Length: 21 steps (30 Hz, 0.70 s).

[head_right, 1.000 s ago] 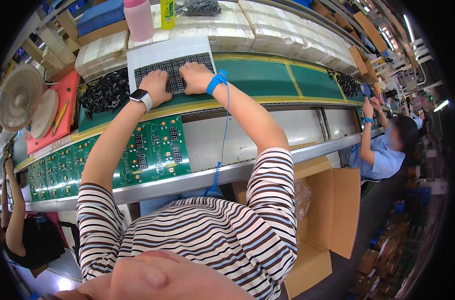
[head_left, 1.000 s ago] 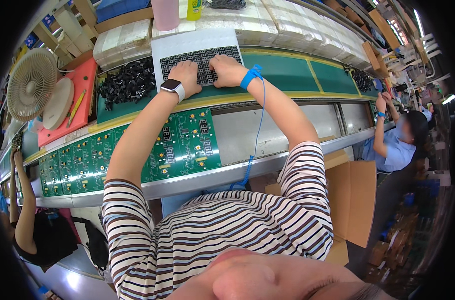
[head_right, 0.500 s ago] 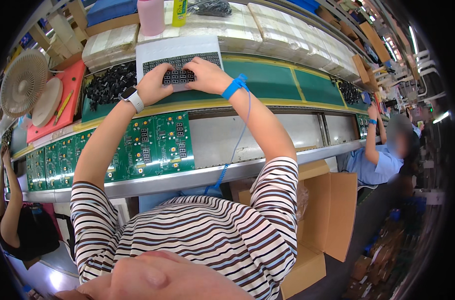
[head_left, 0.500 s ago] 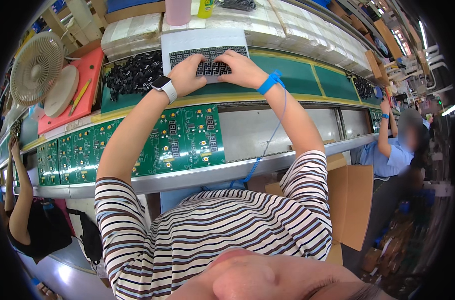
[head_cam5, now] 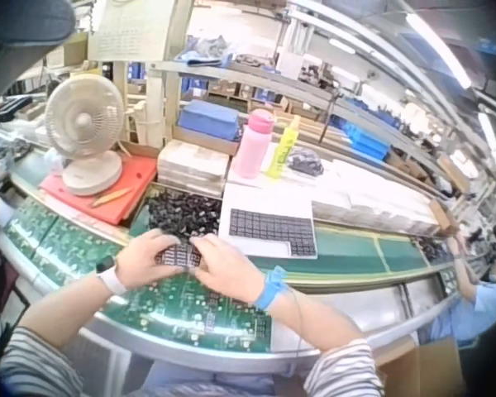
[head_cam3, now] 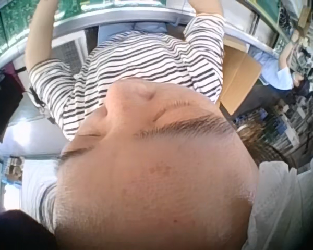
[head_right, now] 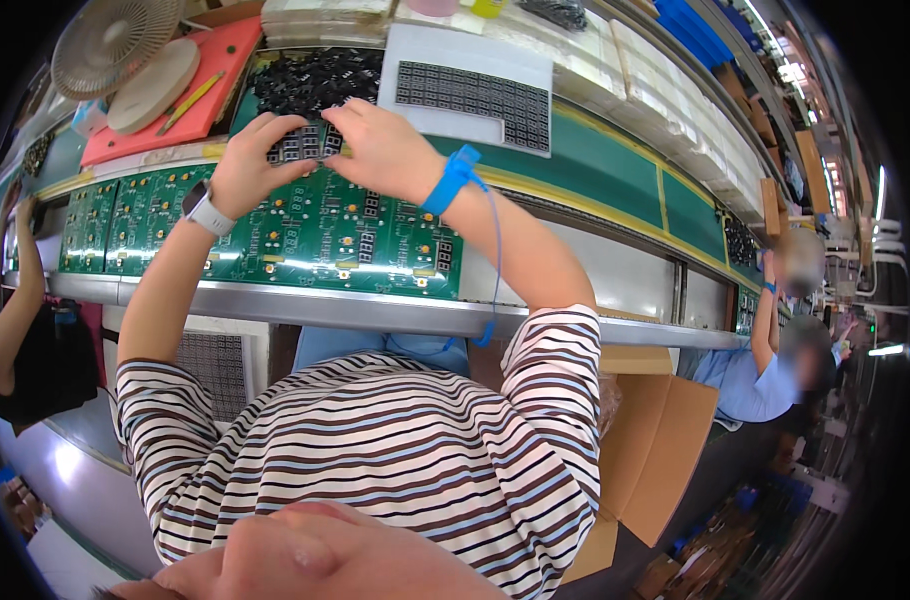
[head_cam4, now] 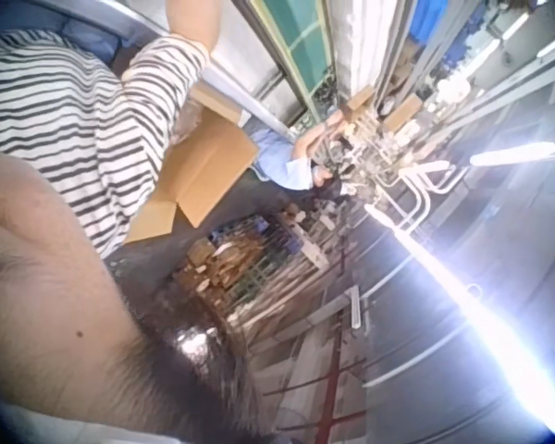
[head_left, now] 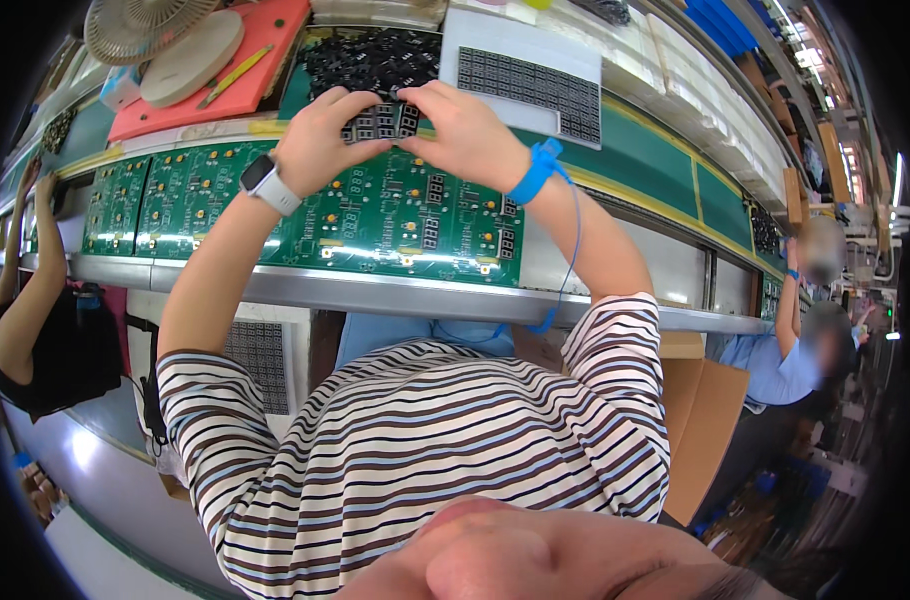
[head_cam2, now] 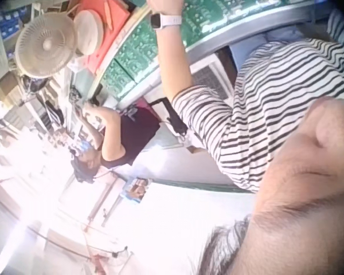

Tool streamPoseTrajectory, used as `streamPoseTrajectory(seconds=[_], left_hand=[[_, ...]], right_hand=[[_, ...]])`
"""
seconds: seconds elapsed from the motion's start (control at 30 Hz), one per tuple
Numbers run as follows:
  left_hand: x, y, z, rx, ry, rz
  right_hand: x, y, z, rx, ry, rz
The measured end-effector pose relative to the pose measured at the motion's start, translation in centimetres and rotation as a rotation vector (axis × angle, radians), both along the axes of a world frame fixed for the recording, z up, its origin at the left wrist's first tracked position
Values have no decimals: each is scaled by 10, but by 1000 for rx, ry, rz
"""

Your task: Assemble and check components on a PCB on a factory production line.

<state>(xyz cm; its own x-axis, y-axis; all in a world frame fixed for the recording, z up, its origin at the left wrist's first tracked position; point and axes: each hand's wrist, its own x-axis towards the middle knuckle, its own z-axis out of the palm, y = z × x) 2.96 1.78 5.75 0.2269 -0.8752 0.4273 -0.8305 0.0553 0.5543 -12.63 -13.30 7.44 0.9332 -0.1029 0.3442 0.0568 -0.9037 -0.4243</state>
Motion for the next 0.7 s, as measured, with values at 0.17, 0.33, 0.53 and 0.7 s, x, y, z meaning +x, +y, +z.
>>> streamPoseTrajectory(seconds=[0.17, 0.33, 0.53, 0.7], left_hand=[[10, 65, -10, 22, -30, 144], [-8, 122, -48, 185, -93, 123], [-34, 123, -62, 172, -108, 101], [-50, 111, -68, 162, -54, -7]], right_hand=[[13, 43, -11, 22, -111, -46], [-3, 46, -24, 152, 58, 21], [-13, 46, -40, 64, 91, -51], [-16, 48, -43, 83, 152, -91]])
